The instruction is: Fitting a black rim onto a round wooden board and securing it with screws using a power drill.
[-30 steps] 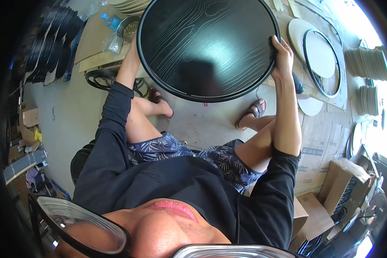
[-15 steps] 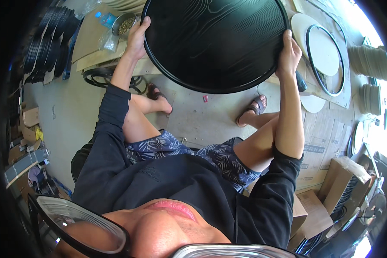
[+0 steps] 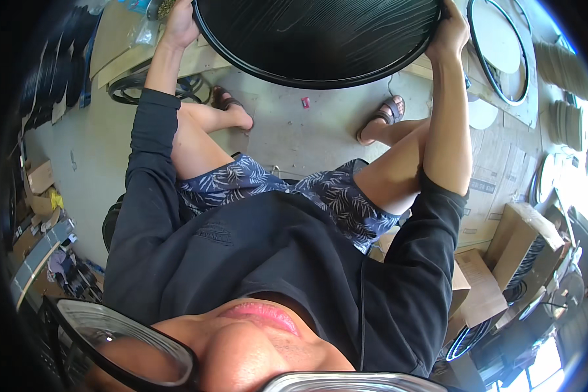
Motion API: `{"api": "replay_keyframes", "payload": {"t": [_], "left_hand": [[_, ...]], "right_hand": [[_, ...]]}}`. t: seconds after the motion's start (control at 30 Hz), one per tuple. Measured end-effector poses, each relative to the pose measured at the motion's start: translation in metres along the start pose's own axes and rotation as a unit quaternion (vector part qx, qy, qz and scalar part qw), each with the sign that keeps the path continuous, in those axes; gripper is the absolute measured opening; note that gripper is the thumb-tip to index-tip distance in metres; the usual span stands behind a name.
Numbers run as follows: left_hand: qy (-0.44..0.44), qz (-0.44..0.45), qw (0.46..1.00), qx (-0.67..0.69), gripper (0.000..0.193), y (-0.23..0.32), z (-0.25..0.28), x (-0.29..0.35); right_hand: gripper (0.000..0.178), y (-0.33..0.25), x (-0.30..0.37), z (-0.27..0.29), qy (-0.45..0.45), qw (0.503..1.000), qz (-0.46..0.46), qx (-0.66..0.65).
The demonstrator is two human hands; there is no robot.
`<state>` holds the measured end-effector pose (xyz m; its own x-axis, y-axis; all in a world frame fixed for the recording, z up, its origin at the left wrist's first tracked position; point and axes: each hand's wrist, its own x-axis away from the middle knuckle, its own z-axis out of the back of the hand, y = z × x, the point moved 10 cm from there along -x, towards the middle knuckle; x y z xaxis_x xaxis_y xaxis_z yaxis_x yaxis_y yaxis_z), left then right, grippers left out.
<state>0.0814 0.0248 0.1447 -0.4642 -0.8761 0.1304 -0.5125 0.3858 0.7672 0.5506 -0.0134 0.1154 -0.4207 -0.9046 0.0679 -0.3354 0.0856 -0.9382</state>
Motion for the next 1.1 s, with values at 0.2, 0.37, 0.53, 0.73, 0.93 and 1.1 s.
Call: {"api": "replay_keyframes", "payload": {"t": [0.2,0.37,0.53,0.73,0.93,1.1], "left_hand": [[0.087,-0.051,0.977,-0.187,0.047,-0.003,-0.01,0.071],[0.169,-0.134,0.966,-0.144,0.043,0.006,-0.015,0.15],[0.232,-0.173,0.951,-0.112,0.037,0.011,-0.012,0.238],[0.314,-0.268,0.902,-0.126,0.04,0.012,-0.031,0.333],[0.331,-0.265,0.896,-0.131,0.042,-0.015,-0.03,0.369],[0.37,-0.289,0.875,-0.119,0.04,-0.01,-0.031,0.397]], "right_hand": [[0.037,-0.028,0.048,-0.056,-0.069,0.991,-0.088,-0.069],[0.036,-0.023,0.07,-0.101,-0.196,0.954,-0.16,-0.163],[0.027,-0.013,0.093,-0.142,-0.318,0.901,-0.171,-0.241],[0.045,0.019,0.166,-0.185,-0.414,0.838,-0.26,-0.244],[0.045,0.02,0.237,-0.197,-0.318,0.868,-0.319,-0.208],[0.039,0.072,0.214,-0.198,-0.332,0.906,-0.26,-0.033]]}}
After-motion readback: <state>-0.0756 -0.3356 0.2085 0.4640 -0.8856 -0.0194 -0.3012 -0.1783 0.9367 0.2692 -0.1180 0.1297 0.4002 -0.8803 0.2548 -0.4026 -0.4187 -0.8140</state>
